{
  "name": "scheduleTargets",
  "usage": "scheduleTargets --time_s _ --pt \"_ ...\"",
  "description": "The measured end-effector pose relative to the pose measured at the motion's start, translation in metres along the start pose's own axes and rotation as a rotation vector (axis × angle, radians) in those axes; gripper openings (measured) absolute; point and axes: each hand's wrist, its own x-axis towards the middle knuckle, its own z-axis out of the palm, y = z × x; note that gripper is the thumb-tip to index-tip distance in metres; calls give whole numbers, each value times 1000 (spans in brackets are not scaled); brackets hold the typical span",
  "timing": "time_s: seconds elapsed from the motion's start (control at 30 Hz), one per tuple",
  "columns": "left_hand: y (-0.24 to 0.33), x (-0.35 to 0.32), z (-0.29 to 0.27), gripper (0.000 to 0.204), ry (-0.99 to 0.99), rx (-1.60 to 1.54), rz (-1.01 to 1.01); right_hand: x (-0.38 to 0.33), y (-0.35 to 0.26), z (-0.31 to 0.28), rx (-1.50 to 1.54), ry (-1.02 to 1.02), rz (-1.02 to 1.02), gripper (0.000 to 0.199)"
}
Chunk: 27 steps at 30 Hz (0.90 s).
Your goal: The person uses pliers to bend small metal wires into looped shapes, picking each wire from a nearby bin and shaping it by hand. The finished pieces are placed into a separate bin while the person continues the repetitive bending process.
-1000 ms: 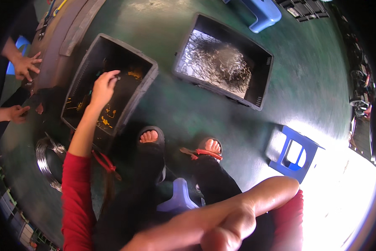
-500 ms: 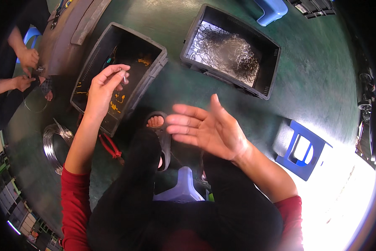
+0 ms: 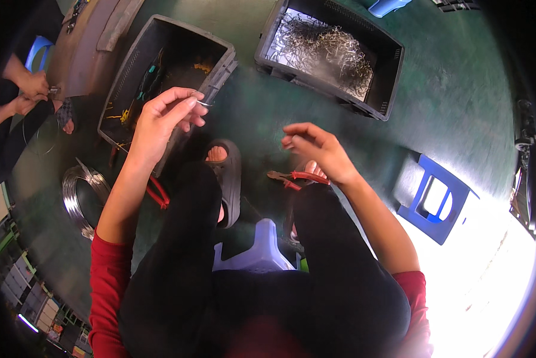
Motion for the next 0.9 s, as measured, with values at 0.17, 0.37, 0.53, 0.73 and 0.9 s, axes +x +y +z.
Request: scheduleTargets --time_s 0.17,0.37,0.53,0.73,0.9 --pt "9 -9 1 28 -60 -94 12 6 71 13 -1272 15 -94 62" --pt "25 -12 7 23 -64 -23 35 3 117 30 -1798 -37 -104 44" --pt "39 -19 2 22 -43 -160 -57 6 87 23 -1400 44 -9 35" --pt "51 -30 -9 27 -14 -212 -120 6 7 27 -54 -62 499 42" --pt "48 -37 -17 24 -34 -291 -190 -14 -27 65 -379 24 22 41"
